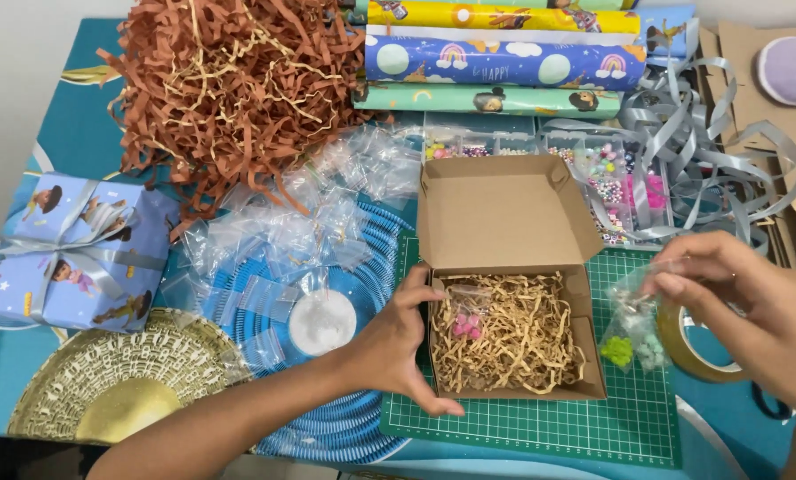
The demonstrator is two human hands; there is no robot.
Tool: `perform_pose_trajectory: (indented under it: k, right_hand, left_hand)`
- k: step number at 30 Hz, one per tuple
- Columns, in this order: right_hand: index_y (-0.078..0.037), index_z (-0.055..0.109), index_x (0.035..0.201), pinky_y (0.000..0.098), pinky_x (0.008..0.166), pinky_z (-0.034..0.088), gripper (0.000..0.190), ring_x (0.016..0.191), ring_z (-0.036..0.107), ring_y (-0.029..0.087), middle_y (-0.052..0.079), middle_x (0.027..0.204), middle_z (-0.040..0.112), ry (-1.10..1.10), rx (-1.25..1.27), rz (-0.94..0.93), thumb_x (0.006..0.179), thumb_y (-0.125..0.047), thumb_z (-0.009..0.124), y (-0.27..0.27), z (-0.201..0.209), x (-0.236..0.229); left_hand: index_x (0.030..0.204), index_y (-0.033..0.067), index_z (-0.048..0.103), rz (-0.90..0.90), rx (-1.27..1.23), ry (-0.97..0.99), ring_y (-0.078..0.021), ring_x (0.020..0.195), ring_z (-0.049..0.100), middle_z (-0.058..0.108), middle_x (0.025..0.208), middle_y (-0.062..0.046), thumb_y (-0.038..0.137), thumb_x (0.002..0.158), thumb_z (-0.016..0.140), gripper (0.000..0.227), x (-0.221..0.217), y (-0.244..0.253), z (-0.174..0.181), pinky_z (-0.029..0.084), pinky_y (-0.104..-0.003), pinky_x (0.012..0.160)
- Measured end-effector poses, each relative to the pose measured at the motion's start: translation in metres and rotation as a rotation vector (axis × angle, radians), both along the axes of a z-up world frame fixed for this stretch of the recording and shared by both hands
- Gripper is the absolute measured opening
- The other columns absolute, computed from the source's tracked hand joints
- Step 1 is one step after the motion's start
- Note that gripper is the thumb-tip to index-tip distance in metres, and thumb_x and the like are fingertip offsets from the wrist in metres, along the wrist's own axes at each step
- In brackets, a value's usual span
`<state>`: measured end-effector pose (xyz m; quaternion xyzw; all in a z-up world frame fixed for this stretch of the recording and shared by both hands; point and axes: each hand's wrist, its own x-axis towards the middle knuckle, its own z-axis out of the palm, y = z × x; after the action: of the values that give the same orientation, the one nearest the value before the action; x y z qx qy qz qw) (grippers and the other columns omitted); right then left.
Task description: Assembling a cardboard gift box, filling it with shredded paper, and adding small bags of beads and charms.
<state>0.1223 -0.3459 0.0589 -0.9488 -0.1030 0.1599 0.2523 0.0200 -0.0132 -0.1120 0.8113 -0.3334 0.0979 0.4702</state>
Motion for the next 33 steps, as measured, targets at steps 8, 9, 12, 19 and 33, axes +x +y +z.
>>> perform_pose_trajectory:
  k: [8, 9, 12, 19, 33]
  right_hand:
    - [-0.04, 0.073, 0.128, 0.0303, 0.056, 0.053, 0.038, 0.051, 0.072, 0.012, -0.014, 0.092, 0.09, 0.152, -0.12, 0.251, 0.096, -0.04, 0.053, 0.079, -0.005, -0.022]
    - [-0.04, 0.066, 0.132, 0.0337, 0.058, 0.059, 0.037, 0.064, 0.076, 0.013, -0.013, 0.095, 0.086, 0.116, -0.247, 0.309, 0.097, -0.039, 0.053, 0.087, -0.01, -0.022]
    - [-0.038, 0.062, 0.13, 0.043, 0.061, 0.063, 0.032, 0.087, 0.077, 0.019, -0.008, 0.099, 0.08, 0.005, -0.45, 0.387, 0.1, -0.038, 0.053, 0.098, -0.028, -0.023]
    - [-0.028, 0.071, 0.11, 0.0431, 0.054, 0.06, 0.021, 0.097, 0.071, 0.021, -0.007, 0.098, 0.072, -0.331, -0.529, 0.445, 0.092, -0.038, 0.068, 0.097, -0.06, -0.025]
    - [-0.032, 0.065, 0.128, 0.0352, 0.083, 0.072, 0.043, 0.101, 0.079, 0.014, -0.011, 0.126, 0.071, 0.086, -0.876, 0.163, 0.09, -0.052, 0.067, 0.002, -0.029, 0.002]
  left_hand:
    - [0.144, 0.0048, 0.0, 0.003, -0.005, -0.005, -0.0555, 0.146, 0.024, 0.021, 0.141, -0.018, 0.063, 0.06, 0.085, 0.133, 0.001, -0.002, 0.012, 0.024, -0.065, 0.13]
    - [0.143, 0.0057, 0.001, 0.003, -0.006, 0.017, -0.0559, 0.146, 0.024, 0.021, 0.141, -0.019, 0.064, 0.061, 0.083, 0.13, 0.001, -0.001, 0.015, 0.025, -0.064, 0.129]
    - [0.144, 0.0068, 0.002, 0.007, -0.016, 0.013, -0.0544, 0.147, 0.025, 0.022, 0.142, -0.019, 0.063, 0.062, 0.083, 0.128, 0.0, -0.001, 0.019, 0.027, -0.063, 0.128]
    - [0.149, 0.0099, -0.01, 0.013, -0.014, -0.051, -0.0566, 0.143, 0.028, 0.024, 0.142, -0.019, 0.062, 0.063, 0.085, 0.139, 0.0, -0.001, 0.011, 0.028, -0.064, 0.127]
    - [0.15, 0.025, -0.036, -0.017, 0.016, -0.014, -0.0668, 0.146, 0.02, 0.021, 0.148, -0.025, 0.059, 0.063, 0.09, 0.157, -0.001, 0.001, -0.003, 0.024, -0.073, 0.124]
